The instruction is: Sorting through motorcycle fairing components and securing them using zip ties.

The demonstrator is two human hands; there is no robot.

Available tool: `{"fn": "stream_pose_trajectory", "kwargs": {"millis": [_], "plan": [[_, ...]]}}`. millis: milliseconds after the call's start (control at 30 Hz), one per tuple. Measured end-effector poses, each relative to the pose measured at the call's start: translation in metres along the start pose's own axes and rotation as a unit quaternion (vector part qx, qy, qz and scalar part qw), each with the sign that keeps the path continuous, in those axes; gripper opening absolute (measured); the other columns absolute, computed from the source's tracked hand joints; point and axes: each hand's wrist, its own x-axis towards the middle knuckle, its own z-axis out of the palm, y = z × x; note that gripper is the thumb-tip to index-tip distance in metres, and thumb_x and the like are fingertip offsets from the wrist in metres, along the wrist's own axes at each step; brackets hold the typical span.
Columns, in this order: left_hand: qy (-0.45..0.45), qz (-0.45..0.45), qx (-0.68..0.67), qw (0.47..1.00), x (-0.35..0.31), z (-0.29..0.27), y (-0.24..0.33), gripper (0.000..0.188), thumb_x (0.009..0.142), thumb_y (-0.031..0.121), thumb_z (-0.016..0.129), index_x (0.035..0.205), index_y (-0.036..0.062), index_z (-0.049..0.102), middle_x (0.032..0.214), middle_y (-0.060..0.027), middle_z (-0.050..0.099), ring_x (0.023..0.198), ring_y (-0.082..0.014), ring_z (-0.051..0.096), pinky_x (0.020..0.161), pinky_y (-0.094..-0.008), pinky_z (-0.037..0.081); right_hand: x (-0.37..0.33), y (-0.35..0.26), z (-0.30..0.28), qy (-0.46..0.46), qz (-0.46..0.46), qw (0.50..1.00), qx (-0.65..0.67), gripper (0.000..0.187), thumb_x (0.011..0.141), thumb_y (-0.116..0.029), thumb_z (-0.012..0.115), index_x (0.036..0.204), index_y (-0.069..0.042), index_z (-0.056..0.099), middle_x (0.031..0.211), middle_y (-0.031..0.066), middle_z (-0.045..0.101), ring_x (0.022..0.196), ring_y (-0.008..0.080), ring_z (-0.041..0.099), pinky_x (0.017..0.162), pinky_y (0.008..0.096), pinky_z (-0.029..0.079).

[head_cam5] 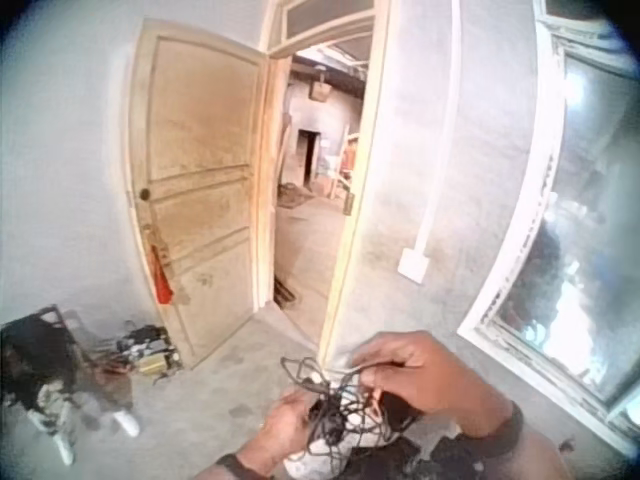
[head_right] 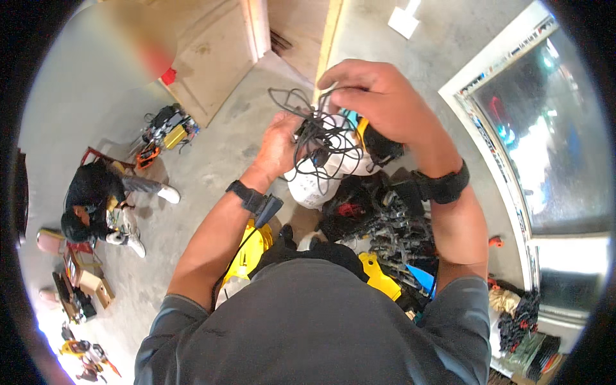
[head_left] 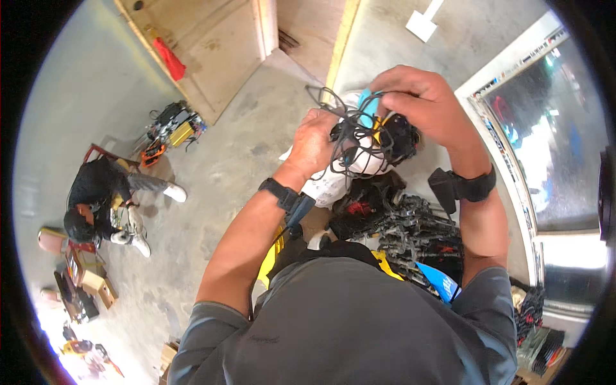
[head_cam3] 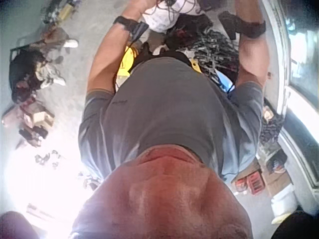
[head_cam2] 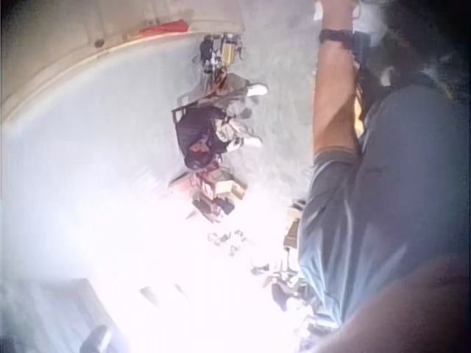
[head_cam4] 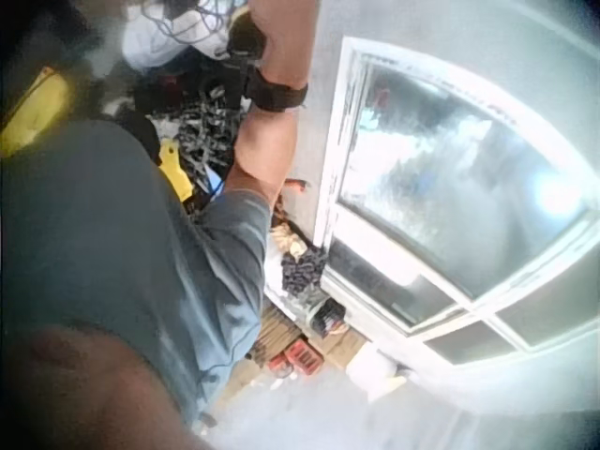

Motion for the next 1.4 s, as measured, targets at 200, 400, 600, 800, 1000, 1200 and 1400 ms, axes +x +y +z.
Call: {"fn": "stream_pose_trajectory", "kwargs": {"millis": [200,400,600,800,1000,1200,1400], "plan": [[0.016,-0.237,-0.343,0.909,-0.024,-0.013,-0.033,0.028,0.082,0.020,0.071,0.101,-0.0003,0.064,0.098,-0.0073,0.067,0.083,-0.0193,0.065,0.074,-0.0335,0.052,0.027,-0.003,0.027,-0.075,-0.083,0.994,0.005,0.024,0.086,-0.006,0.057,0.109,0.001,0.061,0.083,0.0068,0.067,0.076,0.0095,0.060,0.071,0.0238,0.048],[0.005,-0.235,-0.119,0.965,-0.037,-0.044,0.000,0.025,0.082,0.022,0.073,0.092,0.0000,0.067,0.082,-0.0054,0.067,0.078,-0.0114,0.059,0.071,-0.0296,0.049,0.019,0.050,0.009,0.011,-0.049,0.997,-0.057,0.036,0.087,-0.011,0.058,0.122,-0.003,0.056,0.098,0.0113,0.068,0.077,0.0099,0.058,0.068,0.0261,0.047],[0.117,-0.339,-0.336,0.871,-0.053,-0.032,0.032,0.031,0.088,0.032,0.067,0.092,0.0010,0.065,0.081,-0.0029,0.065,0.072,-0.0128,0.059,0.065,-0.0279,0.048,-0.035,0.121,0.031,-0.007,0.067,0.986,0.152,0.064,0.085,-0.021,0.071,0.135,0.005,0.040,0.114,0.0146,0.061,0.098,0.0192,0.061,0.085,0.0292,0.050],[0.165,-0.387,-0.417,0.806,-0.075,-0.011,0.033,0.028,0.089,0.026,0.067,0.099,0.0002,0.062,0.088,-0.0092,0.067,0.076,-0.0180,0.065,0.070,-0.0306,0.053,-0.083,0.144,0.093,-0.027,0.144,0.958,0.248,0.024,0.087,-0.017,0.064,0.102,0.002,0.063,0.078,0.0011,0.061,0.068,0.0090,0.054,0.063,0.0237,0.047],[0.152,-0.443,-0.426,0.774,-0.090,-0.007,0.040,0.029,0.090,0.031,0.066,0.092,0.0013,0.063,0.079,-0.0030,0.064,0.067,-0.0120,0.060,0.059,-0.0275,0.050,-0.078,0.098,0.056,0.062,0.188,0.960,0.196,0.021,0.088,-0.024,0.063,0.091,-0.004,0.066,0.071,-0.0038,0.055,0.060,0.0049,0.049,0.050,0.0190,0.037],[0.055,-0.449,-0.400,0.797,-0.111,-0.011,0.025,0.026,0.086,0.027,0.072,0.089,0.0022,0.063,0.075,-0.0021,0.064,0.063,-0.0128,0.060,0.058,-0.0277,0.049,-0.062,0.076,0.006,0.167,0.124,0.957,0.201,0.019,0.085,-0.020,0.066,0.090,-0.002,0.066,0.066,-0.0057,0.048,0.056,0.0035,0.042,0.047,0.0180,0.030],[-0.099,-0.424,-0.177,0.883,-0.132,-0.022,0.008,0.021,0.081,0.019,0.075,0.085,0.0020,0.064,0.071,0.0038,0.057,0.063,-0.0070,0.049,0.057,-0.0259,0.044,-0.057,0.079,-0.024,0.217,0.074,0.962,0.148,0.020,0.085,-0.020,0.066,0.092,-0.002,0.066,0.069,-0.0031,0.053,0.060,0.0045,0.046,0.053,0.0185,0.036]]}}
